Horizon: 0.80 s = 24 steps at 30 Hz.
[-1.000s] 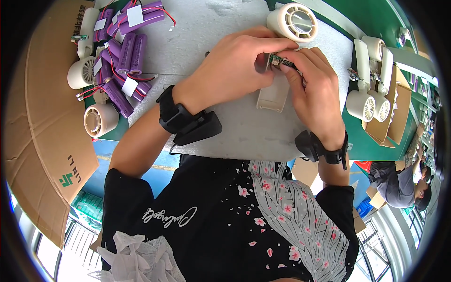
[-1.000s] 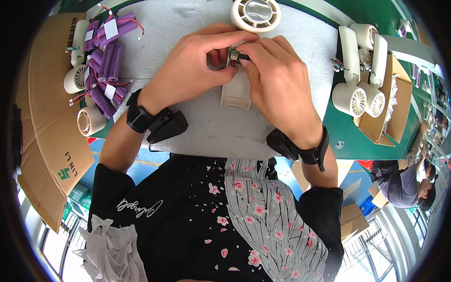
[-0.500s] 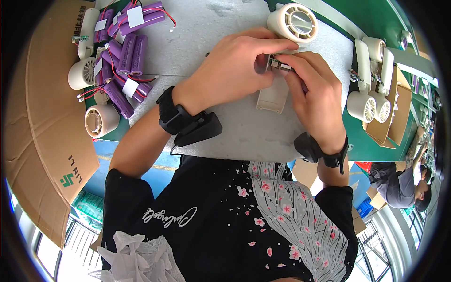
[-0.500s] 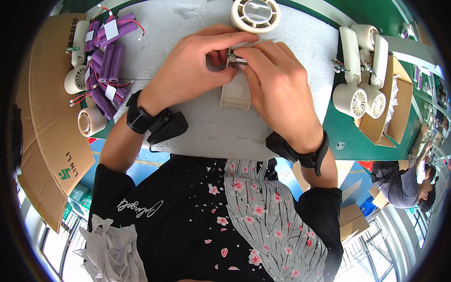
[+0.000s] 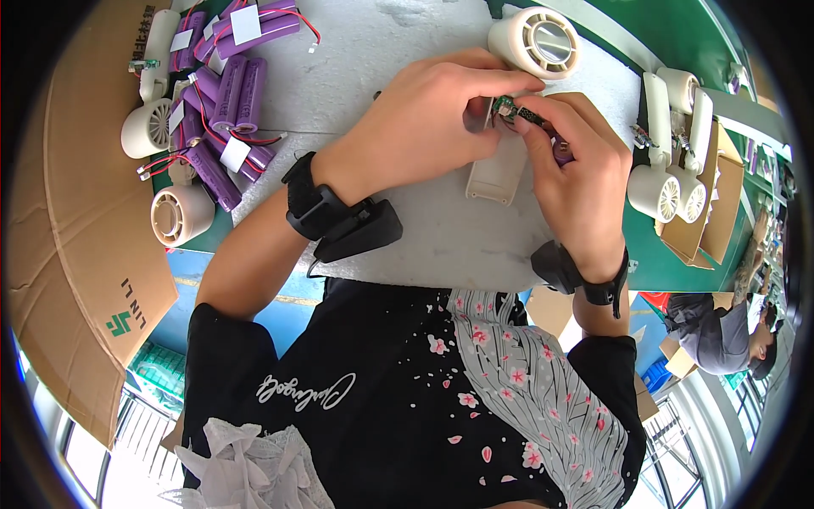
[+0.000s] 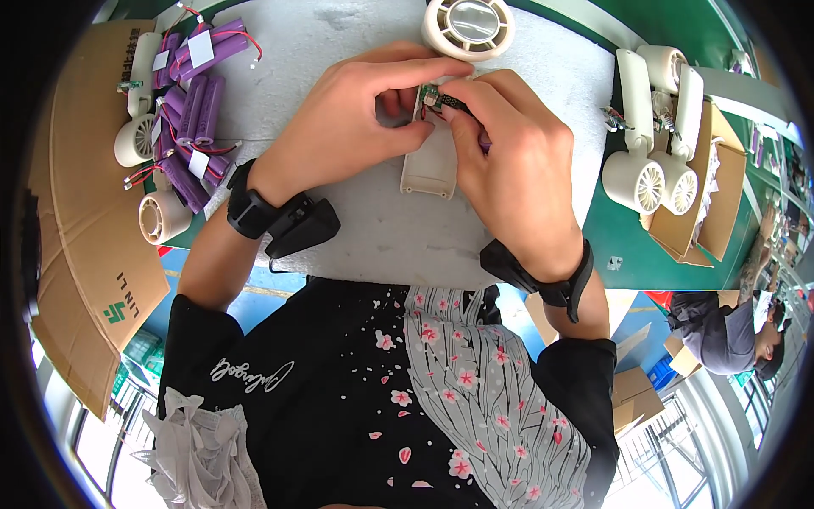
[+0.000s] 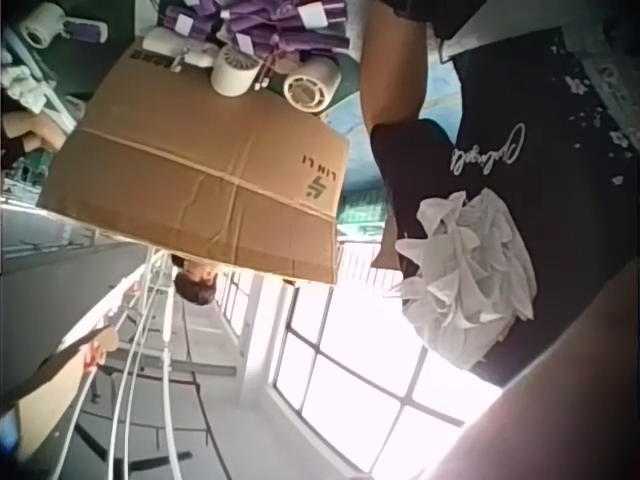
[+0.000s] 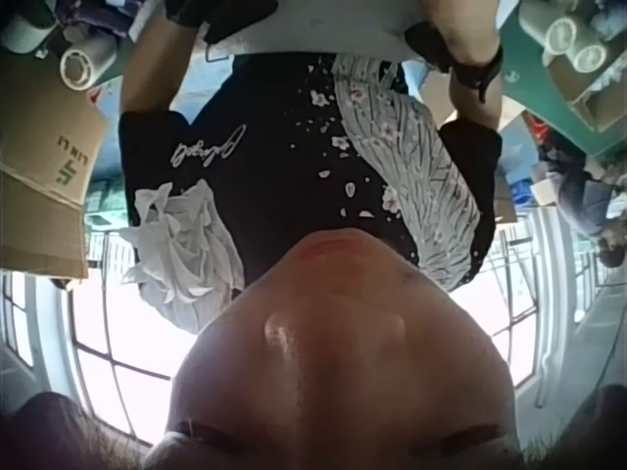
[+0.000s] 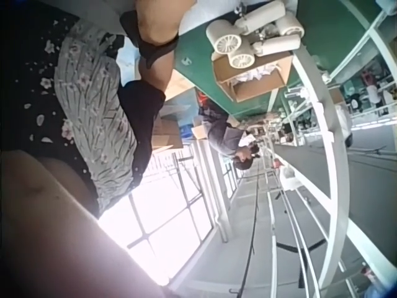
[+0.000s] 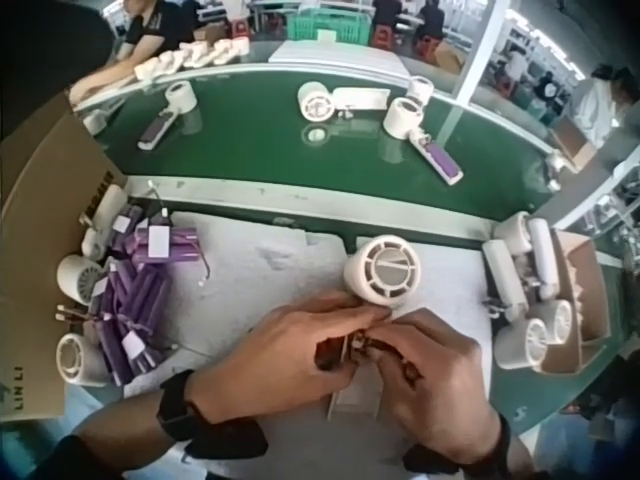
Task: The person picks up a battery pack from a box, places it into a handheld fan housing, and connects the wires to a circuit board by hand. After testing the connection, they press the battery into the compartment and set the fan aside.
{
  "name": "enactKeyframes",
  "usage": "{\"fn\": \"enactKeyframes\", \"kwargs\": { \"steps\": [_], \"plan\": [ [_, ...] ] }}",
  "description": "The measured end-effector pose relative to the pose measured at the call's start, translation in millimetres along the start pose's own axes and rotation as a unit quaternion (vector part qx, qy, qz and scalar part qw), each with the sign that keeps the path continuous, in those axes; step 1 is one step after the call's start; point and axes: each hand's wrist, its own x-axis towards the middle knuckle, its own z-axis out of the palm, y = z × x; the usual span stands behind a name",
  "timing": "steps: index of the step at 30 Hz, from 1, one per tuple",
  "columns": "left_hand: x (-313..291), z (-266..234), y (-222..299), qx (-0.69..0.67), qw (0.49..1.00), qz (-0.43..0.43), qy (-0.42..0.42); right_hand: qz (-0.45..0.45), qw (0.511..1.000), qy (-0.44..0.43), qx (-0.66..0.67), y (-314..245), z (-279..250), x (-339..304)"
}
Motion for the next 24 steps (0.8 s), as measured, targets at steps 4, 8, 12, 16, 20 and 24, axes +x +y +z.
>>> {"fn": "enactKeyframes", "kwargs": {
  "steps": [4,8,12,16,20,24],
  "plan": [
    [-0.3,-0.1,0.4,-0.002,1.000,-0.002,-0.005,-0.015,1.000,-0.011,-0.020,1.6,-0.2,0.6],
    [-0.2,-0.6,0.5,-0.007,1.000,-0.008,-0.010,-0.031,0.999,-0.009,-0.031,2.9,1.3,0.5],
    [0.0,-1.2,0.2,-0.010,1.000,-0.004,-0.011,-0.030,0.999,0.001,-0.030,2.3,3.8,0.2],
    [0.2,-3.0,1.0,-0.021,1.000,-0.003,-0.015,-0.048,0.998,0.033,-0.021,4.2,6.0,1.5],
    [-0.3,-3.9,1.0,-0.017,1.000,-0.002,-0.016,-0.044,0.999,0.009,-0.023,4.6,4.6,2.9],
    [-0.2,-2.4,-0.9,-0.010,1.000,0.006,-0.012,-0.037,0.999,-0.006,-0.032,5.4,3.4,4.0]
  ]
}}
